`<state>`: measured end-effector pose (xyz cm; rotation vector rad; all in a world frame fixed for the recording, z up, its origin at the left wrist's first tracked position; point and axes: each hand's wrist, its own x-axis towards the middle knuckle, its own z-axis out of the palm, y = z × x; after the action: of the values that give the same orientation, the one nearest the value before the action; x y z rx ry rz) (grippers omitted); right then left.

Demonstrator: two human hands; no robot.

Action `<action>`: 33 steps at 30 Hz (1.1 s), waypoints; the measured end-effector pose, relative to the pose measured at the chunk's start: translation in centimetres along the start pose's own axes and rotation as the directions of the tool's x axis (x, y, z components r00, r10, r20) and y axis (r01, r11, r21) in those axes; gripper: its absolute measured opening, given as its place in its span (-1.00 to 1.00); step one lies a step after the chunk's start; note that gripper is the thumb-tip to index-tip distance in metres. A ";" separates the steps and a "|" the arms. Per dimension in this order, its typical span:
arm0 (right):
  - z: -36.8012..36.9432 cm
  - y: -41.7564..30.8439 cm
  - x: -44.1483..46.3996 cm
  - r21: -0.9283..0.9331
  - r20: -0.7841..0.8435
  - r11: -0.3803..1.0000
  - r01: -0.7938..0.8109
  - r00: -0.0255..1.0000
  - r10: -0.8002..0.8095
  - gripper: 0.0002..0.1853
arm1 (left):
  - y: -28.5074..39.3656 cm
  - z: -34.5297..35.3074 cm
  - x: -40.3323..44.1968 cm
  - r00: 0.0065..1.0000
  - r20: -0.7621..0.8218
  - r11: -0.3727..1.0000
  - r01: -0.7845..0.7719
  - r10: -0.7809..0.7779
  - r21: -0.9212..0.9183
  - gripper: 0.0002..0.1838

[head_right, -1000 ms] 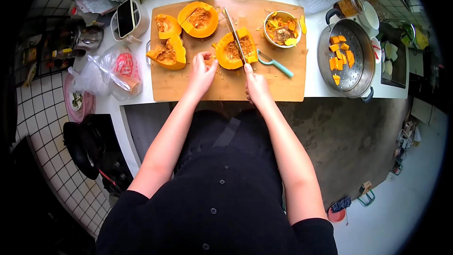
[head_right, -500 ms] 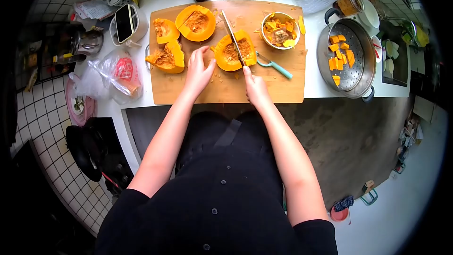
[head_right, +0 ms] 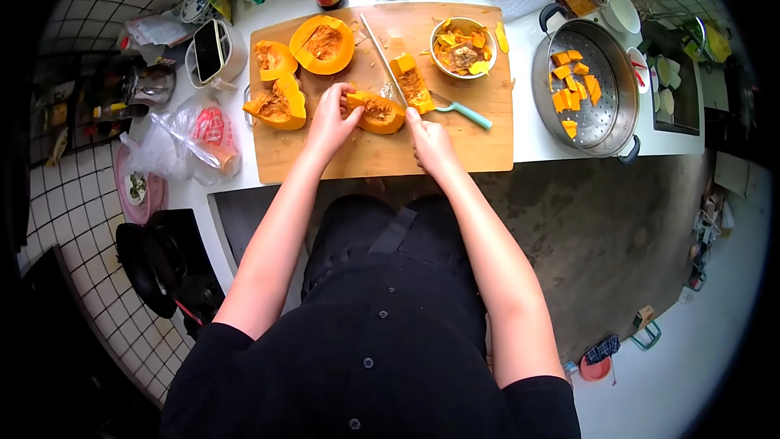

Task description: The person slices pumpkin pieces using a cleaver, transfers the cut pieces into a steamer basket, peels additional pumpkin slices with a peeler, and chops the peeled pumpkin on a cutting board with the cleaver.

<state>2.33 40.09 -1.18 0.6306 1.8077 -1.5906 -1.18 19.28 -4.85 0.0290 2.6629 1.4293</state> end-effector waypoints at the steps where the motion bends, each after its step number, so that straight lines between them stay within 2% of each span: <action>1: 0.1 -0.5 -0.9 0.062 -0.006 0.998 -0.003 1.000 0.004 -0.37 | -0.3 0.0 -0.7 0.997 0.013 0.996 0.071 -0.070 -0.046 -0.62; 2: 0.4 -1.2 -1.9 0.097 -0.025 0.995 0.008 1.000 -0.006 -0.37 | -0.6 -0.1 -1.4 0.990 0.027 0.986 0.141 -0.139 -0.092 -0.62; 4: -0.1 -1.7 -2.9 0.138 0.043 0.990 -0.023 0.999 0.017 -0.41 | -0.8 0.0 -2.0 0.980 0.034 0.975 0.199 -0.197 -0.101 -0.59; 6: 0.0 -2.6 -4.6 0.128 0.048 0.991 0.028 0.998 -0.035 -0.45 | -0.8 0.5 -2.3 0.969 0.050 0.961 0.245 -0.241 -0.125 -0.58; 10: -0.1 -2.8 -6.0 0.174 0.108 0.983 0.055 0.991 -0.075 -0.52 | 0.3 0.9 -2.5 0.973 0.031 0.943 0.231 -0.231 -0.241 -0.61; 13: 0.3 -2.5 -6.3 0.170 0.089 0.985 0.042 0.994 -0.058 -0.54 | 0.2 1.4 -2.9 0.983 -0.078 0.974 0.151 -0.167 -0.171 -0.65; 16: 0.5 -1.9 -6.3 0.087 0.069 0.994 0.072 0.995 -0.078 -0.53 | -0.3 1.5 -3.4 0.978 -0.102 0.962 0.155 -0.182 -0.222 -0.67; 19: 0.6 -1.3 -6.1 0.075 0.065 0.994 0.073 0.995 -0.078 -0.54 | -0.3 1.1 -4.0 0.975 -0.169 0.975 0.112 -0.146 -0.191 -0.68; 25: 0.8 -1.6 -6.5 0.039 0.028 0.995 0.088 0.996 -0.089 -0.55 | 0.2 0.1 -3.8 0.980 -0.159 0.988 0.100 -0.118 -0.117 -0.66; 28: 0.7 -2.2 -7.1 0.060 0.004 0.994 0.087 0.996 -0.087 -0.55 | 0.3 0.0 -3.8 0.982 -0.178 0.998 0.046 -0.055 -0.053 -0.67; 33: 0.4 -2.1 -6.6 0.040 -0.002 0.996 0.076 0.997 -0.076 -0.54 | 0.7 -0.2 -3.7 0.984 -0.168 0.994 0.048 -0.063 -0.095 -0.68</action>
<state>5.35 39.80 5.05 0.5866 1.8232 -1.6810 2.43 19.29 -3.82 -0.1831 2.7036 1.6003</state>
